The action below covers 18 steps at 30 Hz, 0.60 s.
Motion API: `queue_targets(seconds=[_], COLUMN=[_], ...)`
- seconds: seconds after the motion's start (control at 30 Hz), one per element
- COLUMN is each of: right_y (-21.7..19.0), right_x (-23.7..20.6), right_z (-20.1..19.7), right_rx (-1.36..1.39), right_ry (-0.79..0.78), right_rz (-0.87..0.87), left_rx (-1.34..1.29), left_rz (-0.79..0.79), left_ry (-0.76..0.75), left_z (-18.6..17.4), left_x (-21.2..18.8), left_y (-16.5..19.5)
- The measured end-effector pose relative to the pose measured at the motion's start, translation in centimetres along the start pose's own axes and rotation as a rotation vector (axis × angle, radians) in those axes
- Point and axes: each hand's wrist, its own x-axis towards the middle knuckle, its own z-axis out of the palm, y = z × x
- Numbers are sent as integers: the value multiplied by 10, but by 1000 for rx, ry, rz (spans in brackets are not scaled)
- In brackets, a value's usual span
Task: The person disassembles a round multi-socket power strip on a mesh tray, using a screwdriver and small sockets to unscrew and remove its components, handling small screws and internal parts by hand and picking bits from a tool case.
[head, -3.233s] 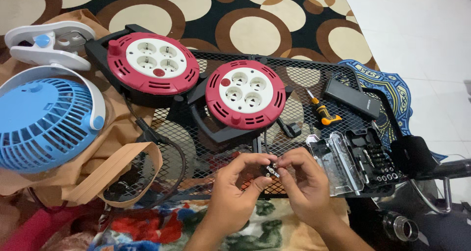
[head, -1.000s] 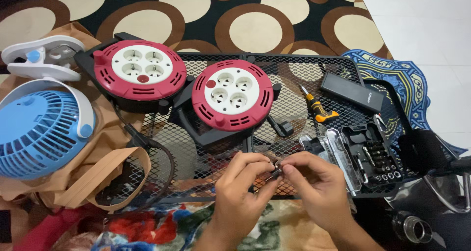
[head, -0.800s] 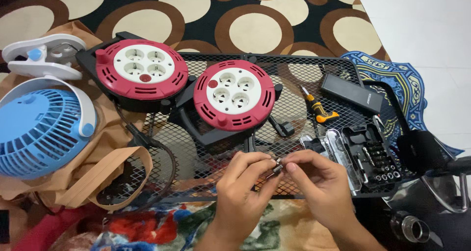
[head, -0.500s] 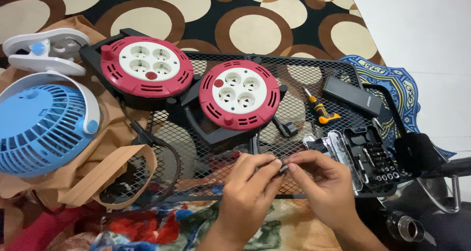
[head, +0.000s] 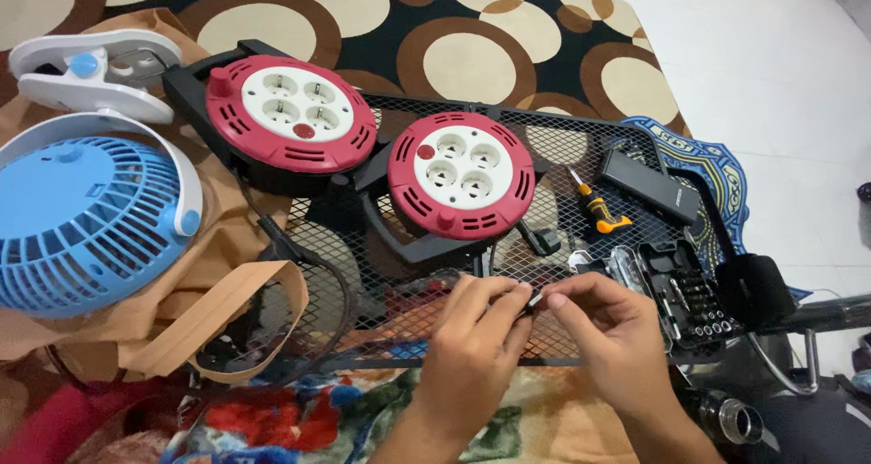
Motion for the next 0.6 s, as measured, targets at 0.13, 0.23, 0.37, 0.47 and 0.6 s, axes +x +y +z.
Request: queue_targets(seconds=[0.13, 0.23, 0.37, 0.47, 0.6], right_y=[1, 7, 12, 12, 7], right_x=[-2, -6, -9, -10, -16], right_z=[3, 8, 11, 13, 16], right_rx=[105, 312, 352, 303, 144], right_ry=[36, 66, 81, 114, 69], right_rz=[67, 143, 118, 132, 21], left_rx=[-6, 16, 18, 24, -15], left_rz=[-6, 5, 16, 1, -82], left_ry=[13, 31, 63, 96, 131], left_z=[0, 2, 7, 11, 17], left_x=[0, 0, -3, -6, -9], left_y=[0, -2, -3, -6, -8])
